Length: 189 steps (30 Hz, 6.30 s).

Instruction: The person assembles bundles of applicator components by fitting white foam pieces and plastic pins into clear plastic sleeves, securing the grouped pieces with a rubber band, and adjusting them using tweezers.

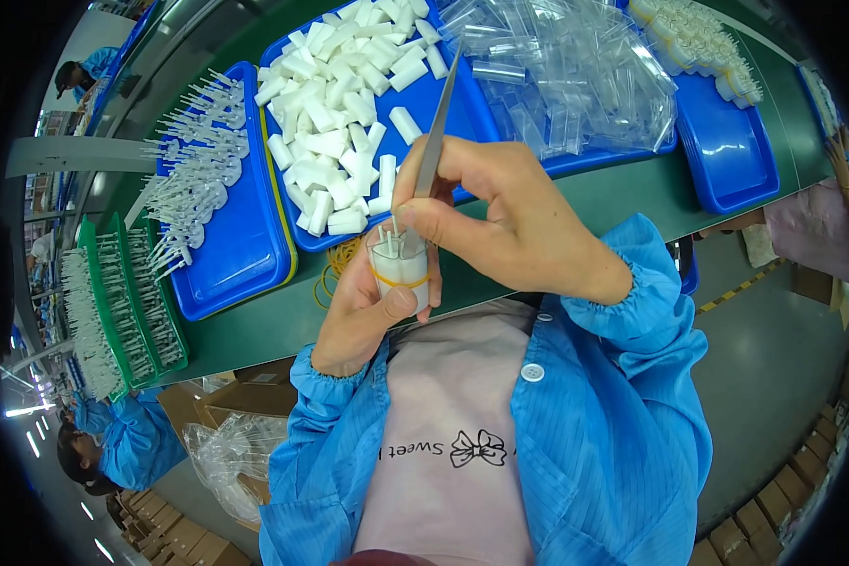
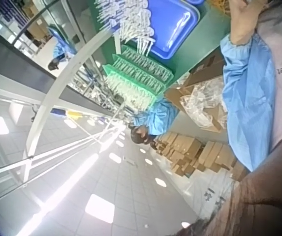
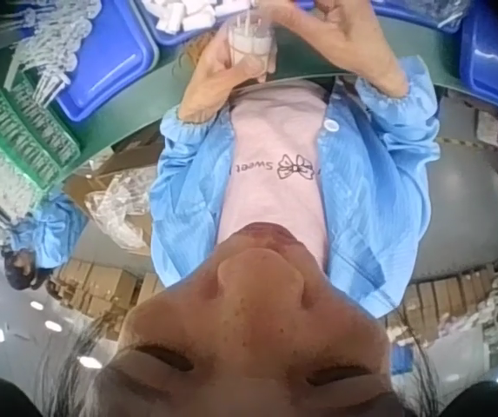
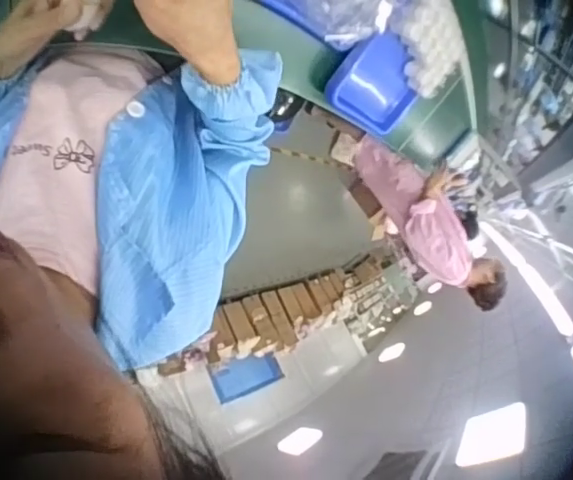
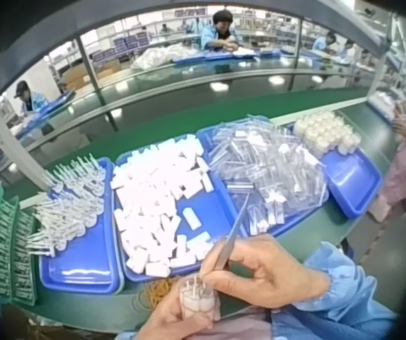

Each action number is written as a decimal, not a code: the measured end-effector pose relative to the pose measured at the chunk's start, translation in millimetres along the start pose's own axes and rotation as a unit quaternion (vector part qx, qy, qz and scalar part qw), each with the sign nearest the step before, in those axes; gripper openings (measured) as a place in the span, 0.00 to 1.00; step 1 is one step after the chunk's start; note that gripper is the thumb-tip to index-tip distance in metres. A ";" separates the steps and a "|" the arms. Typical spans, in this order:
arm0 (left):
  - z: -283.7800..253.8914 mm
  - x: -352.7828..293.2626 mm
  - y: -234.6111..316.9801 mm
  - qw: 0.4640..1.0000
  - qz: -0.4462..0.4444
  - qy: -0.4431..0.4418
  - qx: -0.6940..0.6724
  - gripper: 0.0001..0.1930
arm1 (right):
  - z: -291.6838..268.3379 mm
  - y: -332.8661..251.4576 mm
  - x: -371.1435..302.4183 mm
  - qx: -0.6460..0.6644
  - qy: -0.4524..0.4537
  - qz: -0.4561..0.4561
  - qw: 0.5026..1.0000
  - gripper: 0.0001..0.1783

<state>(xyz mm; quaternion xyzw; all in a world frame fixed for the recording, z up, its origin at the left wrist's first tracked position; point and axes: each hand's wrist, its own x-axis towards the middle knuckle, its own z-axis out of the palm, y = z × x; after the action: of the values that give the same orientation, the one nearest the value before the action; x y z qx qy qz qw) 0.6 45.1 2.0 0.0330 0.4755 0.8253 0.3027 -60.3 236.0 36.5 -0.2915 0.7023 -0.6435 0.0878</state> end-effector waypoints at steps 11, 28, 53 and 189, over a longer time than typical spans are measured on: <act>-8.7 5.1 -12.0 0.983 -0.040 -0.091 -0.157 0.40 | -8.1 2.3 1.6 0.108 0.035 0.038 0.993 0.07; -6.3 7.5 -14.0 0.981 -0.047 -0.090 -0.164 0.35 | -2.7 3.9 -1.0 0.191 0.014 0.153 0.970 0.08; -3.5 10.3 -20.7 0.978 -0.064 -0.027 -0.196 0.36 | -8.0 8.2 -5.3 0.127 0.034 0.106 0.986 0.09; -10.2 3.3 -27.4 0.951 0.280 0.072 0.113 0.53 | 10.7 19.0 -43.7 0.097 -0.023 0.062 0.993 0.48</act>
<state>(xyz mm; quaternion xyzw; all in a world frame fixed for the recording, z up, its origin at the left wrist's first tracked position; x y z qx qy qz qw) 7.2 49.1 -26.4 0.1391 0.5583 0.8177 0.0190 -25.0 249.9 5.6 -0.2523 0.6508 -0.6953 0.1710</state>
